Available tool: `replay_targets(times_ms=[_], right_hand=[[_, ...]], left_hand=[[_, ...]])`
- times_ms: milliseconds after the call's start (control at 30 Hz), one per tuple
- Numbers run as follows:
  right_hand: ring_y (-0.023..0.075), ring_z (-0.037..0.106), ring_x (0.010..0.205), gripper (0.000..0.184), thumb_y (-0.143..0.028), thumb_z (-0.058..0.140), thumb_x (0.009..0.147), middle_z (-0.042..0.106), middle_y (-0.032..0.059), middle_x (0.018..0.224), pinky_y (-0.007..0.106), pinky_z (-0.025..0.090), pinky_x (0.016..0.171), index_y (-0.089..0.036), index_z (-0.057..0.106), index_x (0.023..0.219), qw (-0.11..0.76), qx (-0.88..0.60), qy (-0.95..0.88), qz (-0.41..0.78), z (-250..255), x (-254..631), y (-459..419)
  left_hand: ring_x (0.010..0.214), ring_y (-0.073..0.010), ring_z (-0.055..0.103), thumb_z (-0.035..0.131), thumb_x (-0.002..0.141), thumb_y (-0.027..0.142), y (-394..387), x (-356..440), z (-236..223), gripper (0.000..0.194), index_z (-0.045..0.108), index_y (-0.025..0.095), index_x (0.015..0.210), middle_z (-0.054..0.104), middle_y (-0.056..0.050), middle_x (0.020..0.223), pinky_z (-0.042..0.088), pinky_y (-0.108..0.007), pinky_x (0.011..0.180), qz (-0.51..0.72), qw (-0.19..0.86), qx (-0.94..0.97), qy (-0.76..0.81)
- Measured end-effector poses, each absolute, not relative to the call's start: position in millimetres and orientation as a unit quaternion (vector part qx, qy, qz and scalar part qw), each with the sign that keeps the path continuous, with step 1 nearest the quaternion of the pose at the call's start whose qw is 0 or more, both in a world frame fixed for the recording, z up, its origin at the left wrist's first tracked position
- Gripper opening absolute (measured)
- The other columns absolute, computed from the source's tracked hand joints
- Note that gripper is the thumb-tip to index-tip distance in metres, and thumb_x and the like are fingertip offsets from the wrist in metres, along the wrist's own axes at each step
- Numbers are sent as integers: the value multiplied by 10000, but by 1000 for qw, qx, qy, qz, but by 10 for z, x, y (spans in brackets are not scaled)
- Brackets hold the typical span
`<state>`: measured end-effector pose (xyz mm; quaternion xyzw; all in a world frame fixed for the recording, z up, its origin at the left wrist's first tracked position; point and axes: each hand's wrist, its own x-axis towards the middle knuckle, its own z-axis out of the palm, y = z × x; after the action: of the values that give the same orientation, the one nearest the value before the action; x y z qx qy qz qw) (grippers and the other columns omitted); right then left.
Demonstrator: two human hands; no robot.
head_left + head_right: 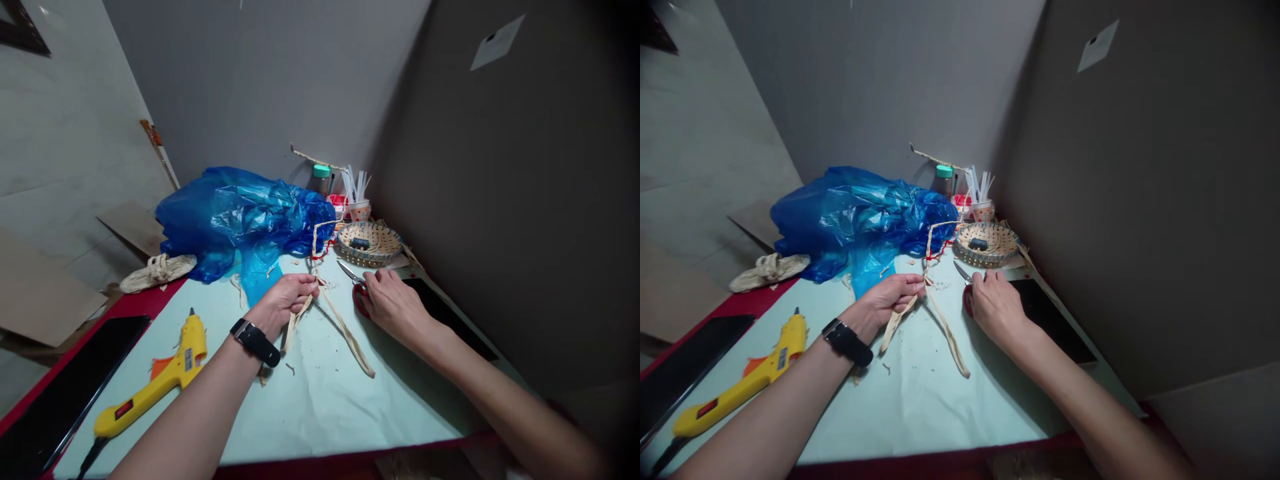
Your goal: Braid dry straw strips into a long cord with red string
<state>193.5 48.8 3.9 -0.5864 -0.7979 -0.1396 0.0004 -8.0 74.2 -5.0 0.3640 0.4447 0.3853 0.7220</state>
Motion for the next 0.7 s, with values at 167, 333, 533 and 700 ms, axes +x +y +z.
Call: replay_targets(times_ms=[167, 333, 533, 700], right_hand=[[252, 567, 789, 159, -276, 447, 875, 603, 148, 863, 312, 391, 609, -133, 516, 895, 43, -613, -787, -58, 77, 2026, 557], [185, 587, 723, 190, -350, 474, 863, 621, 68, 851, 282, 450, 613, -193, 473, 971, 234, -557, -773, 194, 156, 2103, 513], [185, 611, 670, 299, -401, 565, 811, 632, 46, 803, 288, 507, 578, -230, 516, 1051, 306, -544, -693, 360, 127, 2126, 460], [185, 585, 717, 436, -297, 570, 826, 562, 75, 918, 291, 518, 583, -266, 472, 1250, 282, -488, -783, 263, 75, 2234, 442]], left_hand=[[329, 23, 209, 517, 736, -22, 746, -118, -53, 150, 555, 105, 805, 492, 31, 578, 102, -126, 318, 393, 738, 347, 425], [353, 23, 233, 539, 750, 8, 704, -95, -35, 127, 570, 99, 834, 470, 37, 608, 115, -128, 329, 417, 755, 321, 391], [397, 25, 204, 605, 781, 100, 652, -4, 21, 179, 636, 101, 957, 462, 32, 637, 119, -120, 359, 427, 755, 284, 407], [417, 22, 197, 623, 780, 138, 628, -10, 48, 187, 658, 117, 963, 445, 28, 669, 133, -118, 372, 416, 769, 259, 411]])
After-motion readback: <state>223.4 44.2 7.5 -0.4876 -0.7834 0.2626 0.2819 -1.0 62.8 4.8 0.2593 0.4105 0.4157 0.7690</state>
